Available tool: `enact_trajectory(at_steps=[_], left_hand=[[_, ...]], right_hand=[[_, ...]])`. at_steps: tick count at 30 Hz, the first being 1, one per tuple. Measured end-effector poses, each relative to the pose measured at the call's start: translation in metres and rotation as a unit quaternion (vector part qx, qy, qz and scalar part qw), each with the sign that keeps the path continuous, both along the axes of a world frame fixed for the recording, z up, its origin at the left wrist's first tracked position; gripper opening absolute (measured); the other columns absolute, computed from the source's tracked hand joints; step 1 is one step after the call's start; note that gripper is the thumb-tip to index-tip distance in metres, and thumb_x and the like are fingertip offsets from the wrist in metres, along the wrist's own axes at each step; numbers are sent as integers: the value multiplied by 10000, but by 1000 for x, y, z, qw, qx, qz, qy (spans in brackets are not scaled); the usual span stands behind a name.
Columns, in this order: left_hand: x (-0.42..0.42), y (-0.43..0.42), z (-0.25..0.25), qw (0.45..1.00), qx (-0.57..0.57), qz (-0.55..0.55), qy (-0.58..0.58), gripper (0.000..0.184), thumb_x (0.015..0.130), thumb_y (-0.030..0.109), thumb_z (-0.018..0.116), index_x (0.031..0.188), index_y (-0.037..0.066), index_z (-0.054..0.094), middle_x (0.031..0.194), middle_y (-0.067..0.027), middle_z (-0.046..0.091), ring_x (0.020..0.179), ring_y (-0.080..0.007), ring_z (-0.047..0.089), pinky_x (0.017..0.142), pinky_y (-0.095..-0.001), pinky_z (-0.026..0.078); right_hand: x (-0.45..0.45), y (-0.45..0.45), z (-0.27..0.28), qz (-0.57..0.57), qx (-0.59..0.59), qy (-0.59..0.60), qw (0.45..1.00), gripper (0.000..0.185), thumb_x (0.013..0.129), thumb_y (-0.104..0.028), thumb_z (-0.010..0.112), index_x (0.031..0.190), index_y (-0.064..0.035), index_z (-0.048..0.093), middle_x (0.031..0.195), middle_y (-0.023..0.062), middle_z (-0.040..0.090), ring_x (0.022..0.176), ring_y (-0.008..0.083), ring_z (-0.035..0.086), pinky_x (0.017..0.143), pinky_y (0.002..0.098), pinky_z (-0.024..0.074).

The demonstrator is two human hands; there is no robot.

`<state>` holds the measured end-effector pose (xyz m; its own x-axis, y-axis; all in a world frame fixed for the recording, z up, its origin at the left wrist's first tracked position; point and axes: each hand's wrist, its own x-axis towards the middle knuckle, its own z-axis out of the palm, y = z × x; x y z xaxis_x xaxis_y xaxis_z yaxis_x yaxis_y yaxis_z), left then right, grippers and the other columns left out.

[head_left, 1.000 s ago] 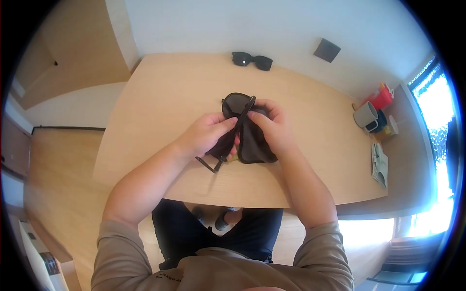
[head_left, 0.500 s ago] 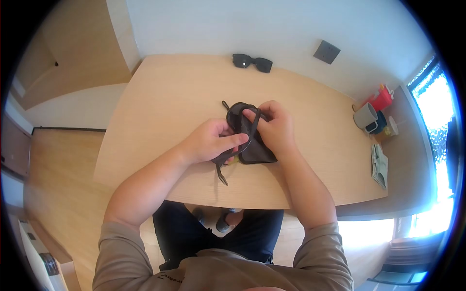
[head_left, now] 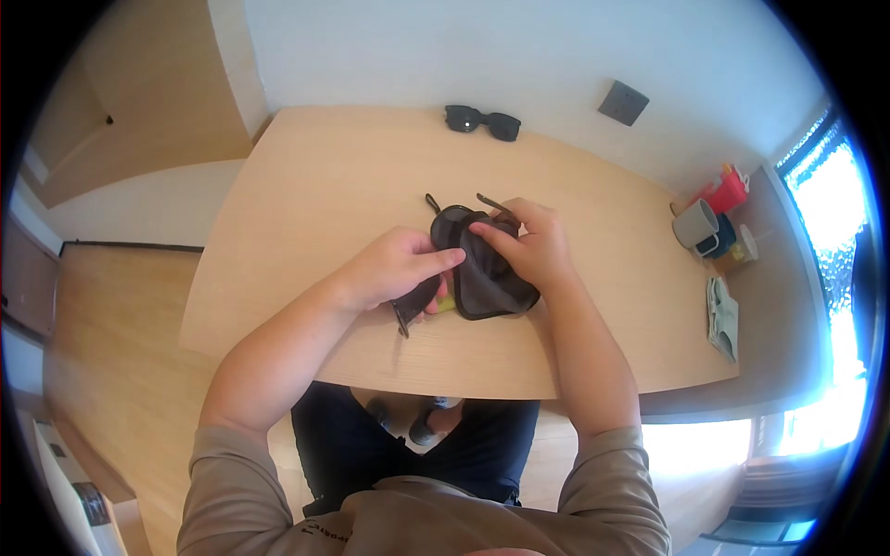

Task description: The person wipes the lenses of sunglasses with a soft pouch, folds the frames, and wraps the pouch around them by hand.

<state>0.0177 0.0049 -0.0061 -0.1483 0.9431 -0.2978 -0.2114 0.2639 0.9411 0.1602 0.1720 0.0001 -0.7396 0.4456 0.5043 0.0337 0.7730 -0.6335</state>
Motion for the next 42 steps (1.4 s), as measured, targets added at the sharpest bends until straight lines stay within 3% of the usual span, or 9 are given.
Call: enact_trajectory(at_steps=[7,10,13,19,22,25,31,40,42], left_hand=[[-2,0,-1,999,-27,18,1,302,943,264,627,810,-3,574,673,-93,615,524,-174,623,444,-297,515],[-3,1,1,999,-20,38,5,292,943,258,624,814,0,576,673,-94,615,514,-177,618,441,-304,516],[-6,1,2,998,-27,58,-1,272,944,260,625,830,19,572,668,-75,618,525,-168,627,452,-307,522],[-4,4,-4,997,-27,66,-18,281,942,258,625,815,12,579,664,-86,609,509,-172,616,437,-310,525],[-6,3,-2,998,-27,44,-34,287,946,268,621,818,14,580,669,-80,612,512,-168,619,438,-309,527],[-7,3,-1,999,-45,29,-10,295,944,279,624,819,15,580,684,-75,616,519,-162,622,445,-307,529],[-2,1,1,1000,-16,15,-9,300,937,275,631,850,-5,565,709,-82,606,557,-178,630,471,-315,542],[-3,-2,2,1000,6,-16,-8,266,939,254,620,964,1,540,794,-82,621,662,-181,648,553,-334,571],[-2,-3,2,999,19,-30,-9,273,938,260,622,975,2,540,811,-87,624,681,-184,652,581,-332,571]], right_hand=[[3,19,-1,120,1,57,991,224,739,-174,803,841,-25,670,786,81,673,706,185,622,622,304,481],[0,6,2,-64,32,63,995,206,748,-182,790,802,-32,658,775,104,666,674,188,614,607,310,477],[1,-10,17,-206,-23,-132,969,174,776,-165,754,778,-31,644,788,136,667,659,218,629,597,337,486],[-6,-21,-1,-94,-49,10,994,147,821,-97,682,947,-23,693,875,153,686,758,286,670,641,360,528],[-7,-20,-1,8,48,75,996,215,822,-55,656,1032,-24,688,946,154,686,839,293,666,681,352,540],[-6,-17,-3,28,5,28,999,241,824,-41,646,1062,-31,686,976,126,700,870,234,661,758,321,512],[-8,-14,-8,-19,63,42,997,175,838,-54,641,1001,-1,679,923,158,680,820,296,656,682,354,536],[-9,-20,-7,-101,-92,19,990,169,829,-147,719,917,-3,705,821,86,687,670,157,609,616,309,492],[-8,-22,-4,-110,-69,-5,992,150,828,-133,703,906,-5,699,828,112,686,718,210,635,633,334,508]])
